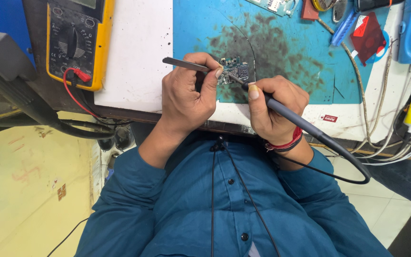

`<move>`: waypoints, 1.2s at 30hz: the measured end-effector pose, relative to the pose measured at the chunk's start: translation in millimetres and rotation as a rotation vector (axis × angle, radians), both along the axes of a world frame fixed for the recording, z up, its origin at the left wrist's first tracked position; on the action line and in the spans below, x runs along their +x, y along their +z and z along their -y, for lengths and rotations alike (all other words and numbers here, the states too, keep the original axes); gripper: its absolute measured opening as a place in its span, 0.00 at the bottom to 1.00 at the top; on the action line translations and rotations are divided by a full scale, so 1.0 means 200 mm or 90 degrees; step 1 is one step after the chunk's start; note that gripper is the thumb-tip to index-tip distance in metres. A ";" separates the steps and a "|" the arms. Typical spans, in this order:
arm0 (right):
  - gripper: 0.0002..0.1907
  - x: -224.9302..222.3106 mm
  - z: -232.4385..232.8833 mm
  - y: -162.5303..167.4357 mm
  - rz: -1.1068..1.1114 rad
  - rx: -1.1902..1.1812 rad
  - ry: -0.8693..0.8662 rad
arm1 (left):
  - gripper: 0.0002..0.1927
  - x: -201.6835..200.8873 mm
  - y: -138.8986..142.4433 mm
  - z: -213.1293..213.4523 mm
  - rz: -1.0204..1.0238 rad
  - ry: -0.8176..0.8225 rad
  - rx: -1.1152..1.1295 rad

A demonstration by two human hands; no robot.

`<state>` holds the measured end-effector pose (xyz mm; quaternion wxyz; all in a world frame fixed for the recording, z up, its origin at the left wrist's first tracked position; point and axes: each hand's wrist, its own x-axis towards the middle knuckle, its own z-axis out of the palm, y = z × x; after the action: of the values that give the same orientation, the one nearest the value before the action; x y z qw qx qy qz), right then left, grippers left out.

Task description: The person solders components on a small circuit board at a workbench, holding the board steady with one hand while applying a soldering iron and solder wire to its contacts. They occasionally reposition the board and continue soldering different points on it.

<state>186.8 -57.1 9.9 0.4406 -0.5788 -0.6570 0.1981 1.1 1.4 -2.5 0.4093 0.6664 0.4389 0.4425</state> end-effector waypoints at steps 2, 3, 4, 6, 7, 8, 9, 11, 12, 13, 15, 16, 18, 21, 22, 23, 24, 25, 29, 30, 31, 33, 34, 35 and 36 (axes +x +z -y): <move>0.06 0.00 0.00 0.00 0.001 -0.001 -0.001 | 0.04 0.00 0.00 0.00 0.000 0.000 0.004; 0.06 0.00 0.00 0.00 0.003 -0.003 -0.002 | 0.04 0.00 0.00 0.00 -0.001 0.000 0.003; 0.06 0.00 0.00 0.00 0.005 -0.005 -0.002 | 0.04 0.00 0.00 0.00 -0.002 0.001 0.002; 0.07 0.00 0.00 0.00 0.004 -0.005 -0.004 | 0.04 0.00 0.00 0.00 -0.003 0.001 -0.001; 0.07 0.00 0.00 0.00 0.004 -0.004 -0.004 | 0.04 0.00 0.00 0.00 -0.003 0.001 -0.003; 0.06 0.00 0.00 0.00 0.003 -0.004 -0.003 | 0.04 0.00 0.00 0.00 -0.004 0.002 -0.003; 0.06 0.00 0.00 0.00 0.002 -0.003 -0.002 | 0.04 0.00 0.00 0.00 -0.004 0.002 -0.004; 0.06 0.00 0.00 0.00 0.002 -0.003 -0.001 | 0.04 0.00 0.00 0.00 -0.004 0.002 0.000; 0.06 0.00 0.00 0.00 0.003 -0.004 -0.002 | 0.04 0.00 0.00 0.00 -0.004 0.002 0.004; 0.07 0.00 0.01 0.00 0.003 -0.004 -0.002 | 0.04 0.00 0.00 0.00 -0.004 0.003 0.008; 0.06 0.00 0.00 0.00 0.006 0.000 -0.001 | 0.04 0.00 0.00 0.00 -0.004 0.002 0.009; 0.06 0.00 0.00 0.00 0.007 0.002 -0.001 | 0.04 0.00 0.00 0.00 -0.003 0.001 0.009; 0.06 0.00 0.01 0.00 0.003 -0.005 -0.004 | 0.04 0.00 0.00 0.00 -0.005 0.003 0.000; 0.06 0.00 0.01 0.00 -0.002 -0.003 -0.002 | 0.04 0.00 0.00 0.00 -0.004 0.003 0.001; 0.06 0.00 0.00 0.00 -0.003 0.000 -0.001 | 0.05 0.00 0.00 0.00 -0.003 0.003 0.005; 0.06 0.00 0.01 0.00 -0.002 -0.001 -0.001 | 0.05 0.00 0.00 0.00 -0.003 0.003 0.002; 0.06 0.00 0.01 0.00 0.000 -0.002 -0.001 | 0.05 0.00 0.00 0.00 -0.003 0.004 -0.002; 0.06 0.00 0.01 0.00 0.001 -0.003 -0.001 | 0.05 0.00 0.00 0.00 -0.003 0.005 -0.005; 0.06 0.00 0.00 0.00 0.005 -0.003 -0.004 | 0.05 0.00 0.00 0.00 -0.006 0.006 -0.003; 0.06 0.00 0.01 0.00 0.005 -0.003 -0.004 | 0.05 0.00 0.00 0.00 -0.005 0.006 -0.006; 0.06 0.00 0.01 0.00 0.005 -0.003 -0.004 | 0.05 0.00 0.00 0.00 -0.004 0.006 -0.008; 0.06 0.00 0.01 0.00 0.008 -0.006 -0.006 | 0.05 0.00 0.00 0.00 -0.006 0.006 -0.003; 0.07 0.00 0.01 0.00 0.009 -0.007 -0.006 | 0.05 0.00 0.00 0.00 -0.007 0.007 -0.001; 0.06 0.00 0.01 0.00 0.007 -0.007 -0.005 | 0.05 0.00 0.00 0.00 -0.006 0.007 0.001; 0.06 0.00 0.00 0.00 0.004 -0.006 -0.003 | 0.05 0.00 0.00 0.00 -0.006 0.007 0.002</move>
<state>187.2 -58.0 9.3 0.4361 -0.5833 -0.6561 0.1978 1.1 0.6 -2.8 0.4036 0.6669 0.4435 0.4424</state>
